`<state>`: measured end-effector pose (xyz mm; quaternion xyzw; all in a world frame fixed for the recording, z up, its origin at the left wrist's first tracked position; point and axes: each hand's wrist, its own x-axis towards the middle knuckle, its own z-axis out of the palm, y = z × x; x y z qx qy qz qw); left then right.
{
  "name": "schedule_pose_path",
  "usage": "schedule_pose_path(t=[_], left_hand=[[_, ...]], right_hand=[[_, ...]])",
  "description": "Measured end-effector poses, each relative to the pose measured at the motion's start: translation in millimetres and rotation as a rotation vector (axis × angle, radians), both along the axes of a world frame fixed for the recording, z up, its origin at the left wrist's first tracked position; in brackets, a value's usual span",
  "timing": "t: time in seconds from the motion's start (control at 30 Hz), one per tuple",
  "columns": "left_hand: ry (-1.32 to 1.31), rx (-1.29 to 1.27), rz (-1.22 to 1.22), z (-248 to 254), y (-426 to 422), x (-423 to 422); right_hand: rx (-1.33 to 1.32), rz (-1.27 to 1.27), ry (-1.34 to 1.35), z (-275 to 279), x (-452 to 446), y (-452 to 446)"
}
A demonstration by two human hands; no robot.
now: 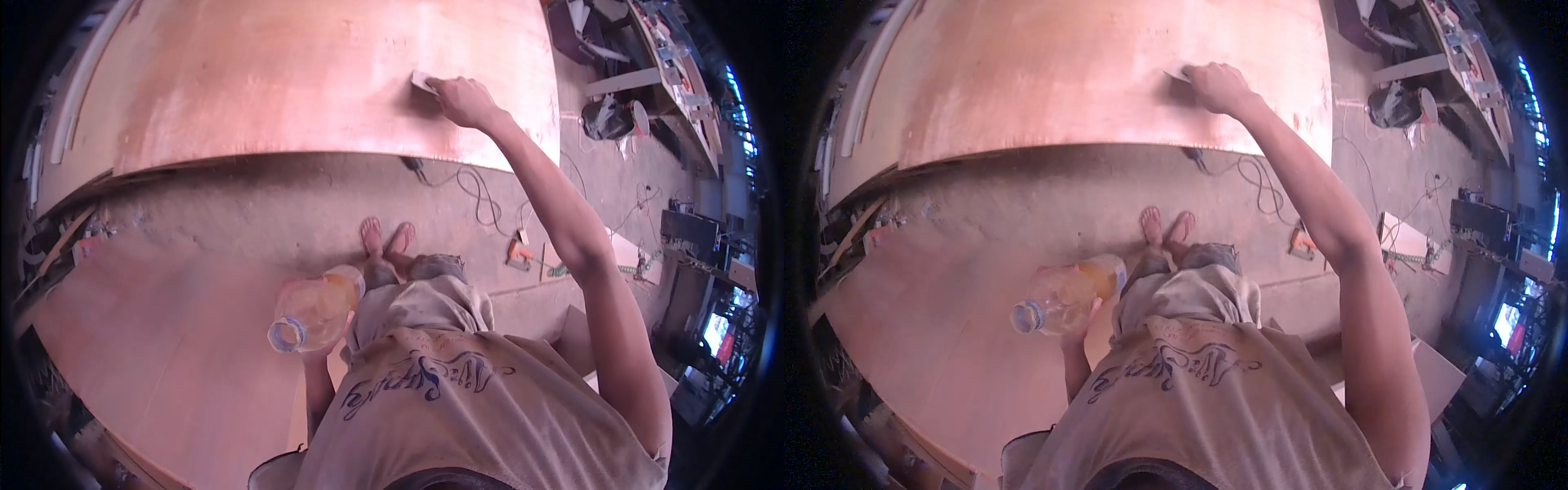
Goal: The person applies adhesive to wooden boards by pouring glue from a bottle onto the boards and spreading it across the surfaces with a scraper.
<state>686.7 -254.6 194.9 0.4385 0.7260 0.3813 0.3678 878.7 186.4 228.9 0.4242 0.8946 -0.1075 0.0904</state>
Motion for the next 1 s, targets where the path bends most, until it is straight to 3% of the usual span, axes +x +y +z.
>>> schedule_pose_path(t=[0.13, 0.2, 0.33, 0.4, 0.47, 0.5, 0.57, 0.67, 0.73, 0.87, 1.0], left_hand=[[0.027, 0.007, 0.037, -0.2, 1.5, -5.2], [0.022, 0.032, 0.063, 6.6, 5.5, -7.1], [0.039, 0.1, 0.101, 27.7, 15.4, -11.1], [0.055, 0.135, 0.113, 41.9, 24.2, -13.3], [0.088, 0.178, 0.12, 56.9, 38.1, -17.2], [0.105, 0.206, 0.13, 63.0, 48.2, -15.3], [0.13, 0.24, 0.146, 74.0, 70.2, -5.5], [0.142, 0.266, 0.111, 82.8, 113.7, 33.5], [0.134, 0.243, 0.05, 81.7, 141.9, 71.6], [0.021, 0.083, -0.111, 64.4, 197.5, 166.3], [-0.253, 0.352, -0.052, 115.2, 303.0, 301.9]], right_hand=[[-0.161, 0.121, 0.101, 2.5, -8.7, -40.1], [-0.304, 0.142, -0.067, -4.4, -9.4, -53.7], [-0.31, 0.224, 0.119, 16.2, 1.1, -83.0], [-0.448, 0.205, 0.184, 2.1, 13.1, -84.4], [-0.77, 0.176, 0.217, 26.5, 34.5, -96.1], [-0.709, 0.075, 0.53, 35.2, 53.0, -100.7], [-0.714, -0.19, 0.878, 49.0, 99.7, -102.6], [-0.677, -0.737, 1.069, 36.4, 189.0, -85.1], [-0.743, -0.834, 1.456, 60.1, 245.1, -65.4], [-0.741, -1.026, 1.758, 44.3, 397.1, -12.4], [-0.677, -0.993, 2.009, 69.8, 500.3, 61.3]])
